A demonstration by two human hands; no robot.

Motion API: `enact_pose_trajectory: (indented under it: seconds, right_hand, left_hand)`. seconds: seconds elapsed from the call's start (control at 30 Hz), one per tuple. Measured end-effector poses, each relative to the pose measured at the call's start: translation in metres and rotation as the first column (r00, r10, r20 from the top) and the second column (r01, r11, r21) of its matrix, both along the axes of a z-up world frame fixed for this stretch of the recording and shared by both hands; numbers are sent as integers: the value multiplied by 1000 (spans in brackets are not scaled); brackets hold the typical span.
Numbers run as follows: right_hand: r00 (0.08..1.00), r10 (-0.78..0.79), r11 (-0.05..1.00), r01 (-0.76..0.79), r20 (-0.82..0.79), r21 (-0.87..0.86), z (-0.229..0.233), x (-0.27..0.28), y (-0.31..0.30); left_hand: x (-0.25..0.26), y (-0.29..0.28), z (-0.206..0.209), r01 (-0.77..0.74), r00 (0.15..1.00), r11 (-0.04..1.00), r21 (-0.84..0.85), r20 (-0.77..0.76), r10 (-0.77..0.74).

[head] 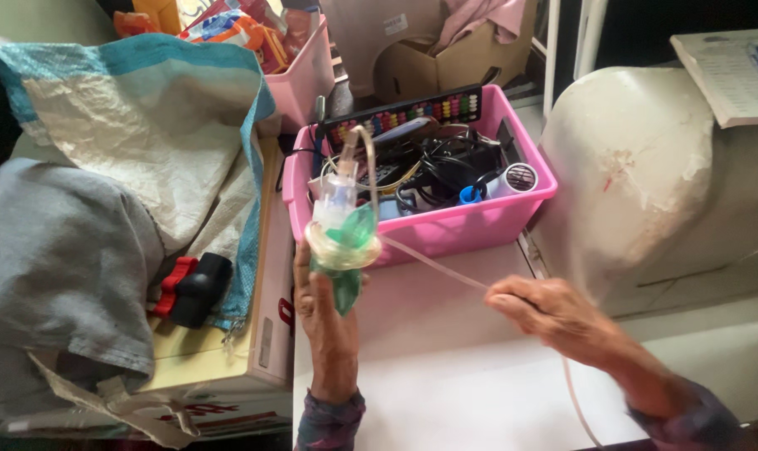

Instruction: The person assembles a small green medical device by attaching a clear tube and securing a cap. They then handle a small white plastic container and a green packet, opening the packet and placing its contents into the container.

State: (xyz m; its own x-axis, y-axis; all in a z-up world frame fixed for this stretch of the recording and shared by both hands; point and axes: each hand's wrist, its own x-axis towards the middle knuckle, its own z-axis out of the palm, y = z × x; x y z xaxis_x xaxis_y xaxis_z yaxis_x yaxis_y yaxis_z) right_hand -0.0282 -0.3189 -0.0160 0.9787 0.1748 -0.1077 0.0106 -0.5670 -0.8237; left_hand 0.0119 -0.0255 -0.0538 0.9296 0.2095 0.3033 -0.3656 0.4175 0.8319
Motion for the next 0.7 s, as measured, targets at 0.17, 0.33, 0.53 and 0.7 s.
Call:
enact_pose_trajectory:
  seconds: [0.17, 0.33, 0.53, 0.7]
  right_hand:
    - [999, -21, 1000, 20, 42, 8, 19, -28, -26]
    - [977, 137, 988, -123, 164, -95, 23, -44, -24]
    - [981, 111, 980, -82, 160, -180, 23, -53, -33]
    - [784, 217, 955, -47, 581, -293, 41, -64, -45]
  left_hand:
    - [1, -17, 3, -340, 927, 800, 494, 316, 199]
    - [-17, -34, 0, -542, 822, 640, 544, 501, 271]
    - [-18, -31, 15, -592, 798, 625, 509, 479, 365]
    - [-14, -25, 23, -601, 796, 538, 590, 502, 338]
